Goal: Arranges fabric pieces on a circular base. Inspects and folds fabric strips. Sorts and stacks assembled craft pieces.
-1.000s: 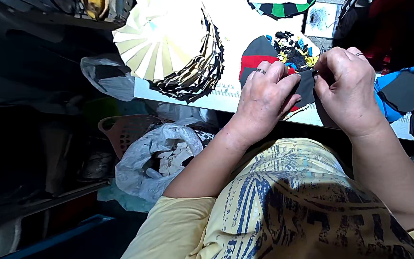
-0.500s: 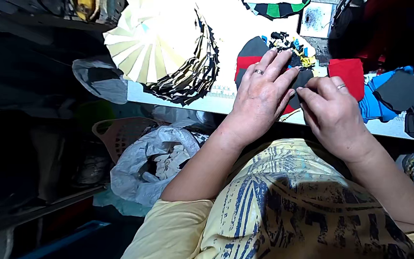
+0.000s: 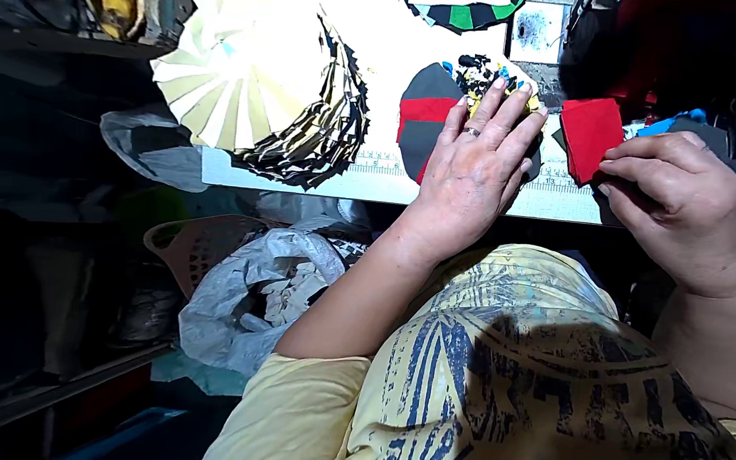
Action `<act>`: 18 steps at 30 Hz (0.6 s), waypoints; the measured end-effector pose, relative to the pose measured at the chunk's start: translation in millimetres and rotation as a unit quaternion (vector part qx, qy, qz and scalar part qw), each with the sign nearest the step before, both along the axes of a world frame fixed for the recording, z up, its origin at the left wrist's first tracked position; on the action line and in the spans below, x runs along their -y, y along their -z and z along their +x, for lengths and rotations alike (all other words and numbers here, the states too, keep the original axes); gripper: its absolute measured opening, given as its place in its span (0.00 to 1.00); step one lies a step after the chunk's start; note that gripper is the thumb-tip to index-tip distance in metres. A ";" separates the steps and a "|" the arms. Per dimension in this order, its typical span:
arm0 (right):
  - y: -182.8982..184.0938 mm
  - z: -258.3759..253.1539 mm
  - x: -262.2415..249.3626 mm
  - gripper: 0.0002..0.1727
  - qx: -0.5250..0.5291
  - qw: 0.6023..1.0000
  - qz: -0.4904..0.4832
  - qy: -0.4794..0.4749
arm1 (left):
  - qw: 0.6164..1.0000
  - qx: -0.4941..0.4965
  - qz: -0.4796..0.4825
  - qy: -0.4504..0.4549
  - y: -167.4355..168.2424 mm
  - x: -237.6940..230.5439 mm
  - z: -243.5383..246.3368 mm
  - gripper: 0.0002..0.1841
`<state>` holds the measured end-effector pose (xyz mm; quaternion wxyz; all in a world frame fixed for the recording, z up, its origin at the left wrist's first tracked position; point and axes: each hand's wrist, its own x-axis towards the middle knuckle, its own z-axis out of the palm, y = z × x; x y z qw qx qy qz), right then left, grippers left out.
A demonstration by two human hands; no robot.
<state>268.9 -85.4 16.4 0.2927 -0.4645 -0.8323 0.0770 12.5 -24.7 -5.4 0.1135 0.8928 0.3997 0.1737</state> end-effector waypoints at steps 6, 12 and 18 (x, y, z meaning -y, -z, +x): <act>14.2 1.5 -6.6 0.07 -0.004 1.000 0.007 -0.012 | 0.998 -0.061 -0.016 0.001 14.0 -2.1 1.3 0.30; 16.3 3.7 -8.6 0.06 -0.005 1.000 0.018 -0.022 | 0.999 -0.047 -0.025 0.002 5.0 0.9 0.8 0.32; 18.6 2.3 -9.5 0.06 -0.006 1.000 0.024 -0.020 | 0.999 0.033 0.034 0.020 -5.6 8.4 2.1 0.26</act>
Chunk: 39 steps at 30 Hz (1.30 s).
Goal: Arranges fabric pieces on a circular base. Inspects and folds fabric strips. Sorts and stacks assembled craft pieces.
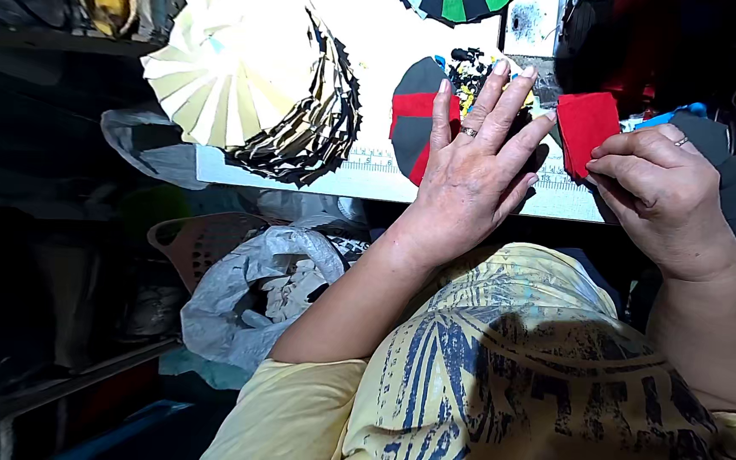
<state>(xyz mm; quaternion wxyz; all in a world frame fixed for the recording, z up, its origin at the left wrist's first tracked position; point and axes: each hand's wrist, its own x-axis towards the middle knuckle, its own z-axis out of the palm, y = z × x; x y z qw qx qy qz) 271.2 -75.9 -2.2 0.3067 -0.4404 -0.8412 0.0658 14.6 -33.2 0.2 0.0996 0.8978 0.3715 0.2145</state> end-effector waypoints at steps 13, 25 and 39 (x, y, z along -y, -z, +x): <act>-0.6 0.1 -6.4 0.10 -0.048 0.998 -0.036 0.019 | 0.995 0.023 -0.012 0.093 4.0 7.4 15.8 0.14; -6.2 -3.5 -12.2 0.12 -0.064 0.993 -0.058 0.084 | 0.996 -0.014 -0.036 0.078 6.8 5.0 25.3 0.20; -34.2 4.2 -50.2 0.11 -0.399 0.907 -0.071 0.117 | 0.993 0.030 -0.063 0.092 1.6 1.5 20.0 0.24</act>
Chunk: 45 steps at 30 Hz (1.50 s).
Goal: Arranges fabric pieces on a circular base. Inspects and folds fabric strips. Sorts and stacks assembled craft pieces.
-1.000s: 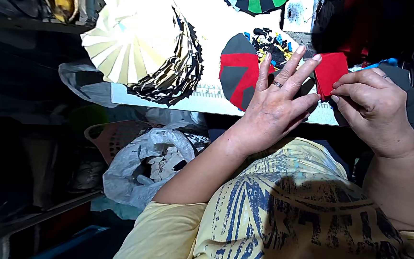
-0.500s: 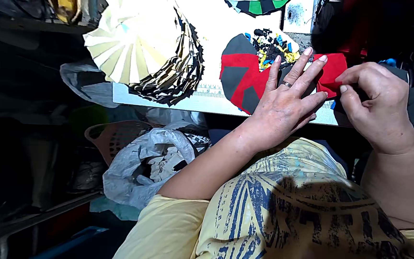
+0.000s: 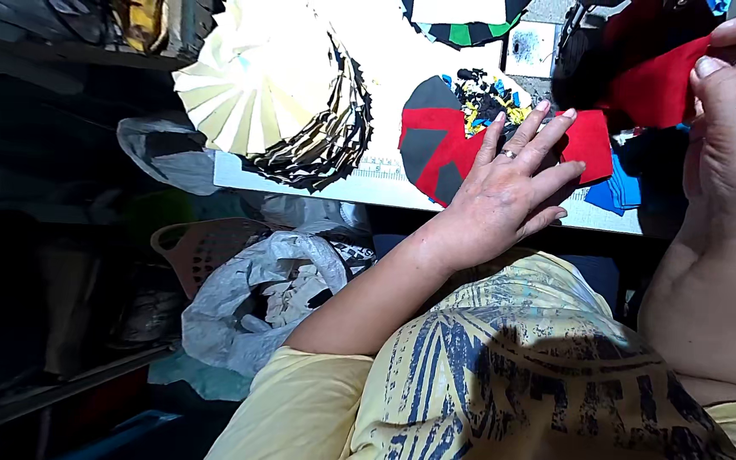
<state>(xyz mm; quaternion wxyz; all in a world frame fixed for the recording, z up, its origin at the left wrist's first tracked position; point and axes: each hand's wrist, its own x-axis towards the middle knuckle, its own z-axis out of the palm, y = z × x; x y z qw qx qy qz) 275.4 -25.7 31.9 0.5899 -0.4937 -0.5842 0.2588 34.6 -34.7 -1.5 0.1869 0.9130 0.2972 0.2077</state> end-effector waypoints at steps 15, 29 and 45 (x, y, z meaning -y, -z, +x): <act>-27.5 -71.4 1.0 0.08 0.005 0.982 0.062 -0.180 | 0.802 0.468 -0.371 -0.013 -40.7 -24.8 -34.1 0.36; 29.1 -87.1 4.8 0.08 0.375 0.927 -0.010 -0.014 | 0.970 0.162 -0.062 -0.172 -11.8 -36.0 -28.9 0.26; 15.2 -80.3 8.1 0.10 0.401 0.914 0.028 -0.055 | 0.972 0.001 0.041 -0.230 -11.4 -19.6 -36.4 0.11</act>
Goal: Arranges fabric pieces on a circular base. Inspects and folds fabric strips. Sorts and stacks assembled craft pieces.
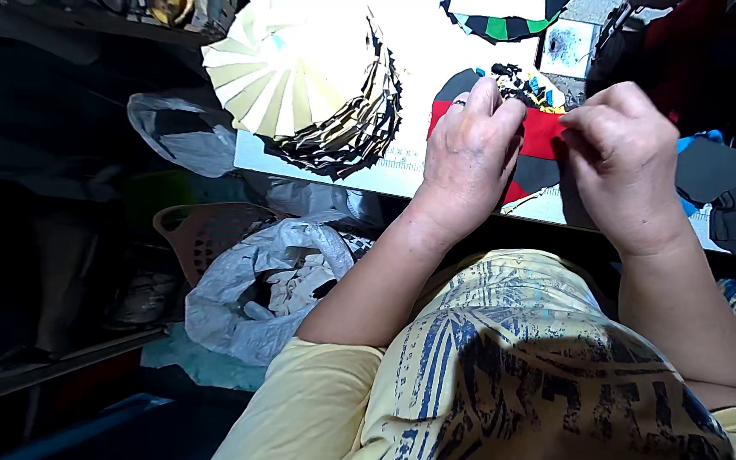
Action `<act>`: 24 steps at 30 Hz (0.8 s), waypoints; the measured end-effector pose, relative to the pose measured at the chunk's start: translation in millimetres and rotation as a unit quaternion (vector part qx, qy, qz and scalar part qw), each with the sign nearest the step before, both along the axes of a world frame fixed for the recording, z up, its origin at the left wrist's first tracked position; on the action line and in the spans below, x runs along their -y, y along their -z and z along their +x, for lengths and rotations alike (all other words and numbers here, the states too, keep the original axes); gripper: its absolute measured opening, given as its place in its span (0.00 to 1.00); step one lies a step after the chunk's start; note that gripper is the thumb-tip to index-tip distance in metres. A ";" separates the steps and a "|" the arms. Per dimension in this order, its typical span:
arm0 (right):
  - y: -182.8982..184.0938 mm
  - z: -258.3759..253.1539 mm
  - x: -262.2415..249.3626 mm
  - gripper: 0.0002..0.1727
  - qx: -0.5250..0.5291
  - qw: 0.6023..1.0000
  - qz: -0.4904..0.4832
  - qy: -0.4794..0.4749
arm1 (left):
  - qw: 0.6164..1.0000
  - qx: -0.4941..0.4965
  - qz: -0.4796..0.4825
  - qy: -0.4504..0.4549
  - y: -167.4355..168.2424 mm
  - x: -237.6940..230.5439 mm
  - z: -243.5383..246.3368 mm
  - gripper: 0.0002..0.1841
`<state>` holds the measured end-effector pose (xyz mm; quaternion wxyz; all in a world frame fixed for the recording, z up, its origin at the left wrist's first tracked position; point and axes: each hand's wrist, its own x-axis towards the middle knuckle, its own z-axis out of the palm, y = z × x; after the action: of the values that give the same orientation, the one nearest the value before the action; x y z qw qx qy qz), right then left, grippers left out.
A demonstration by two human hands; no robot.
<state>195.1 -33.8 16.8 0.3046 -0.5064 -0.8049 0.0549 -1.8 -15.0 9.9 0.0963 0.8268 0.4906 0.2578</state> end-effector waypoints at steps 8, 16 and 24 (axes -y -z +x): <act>11.7 -18.3 17.5 0.10 0.078 0.995 -0.045 -0.044 | 0.995 -0.045 -0.044 0.075 1.6 -10.2 -17.0 0.14; -8.0 24.2 43.5 0.13 -0.067 0.983 -0.110 -0.128 | 0.990 -0.035 -0.023 0.133 -12.9 -18.6 -19.7 0.14; -13.8 103.6 63.3 0.10 0.028 0.993 -0.062 0.093 | 0.990 -0.118 -0.063 0.043 8.3 -5.5 14.6 0.31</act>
<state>298.7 -97.2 30.5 0.2538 -0.5979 -0.7579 0.0616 12.8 -9.5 1.7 0.1004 0.8638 0.4782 0.1227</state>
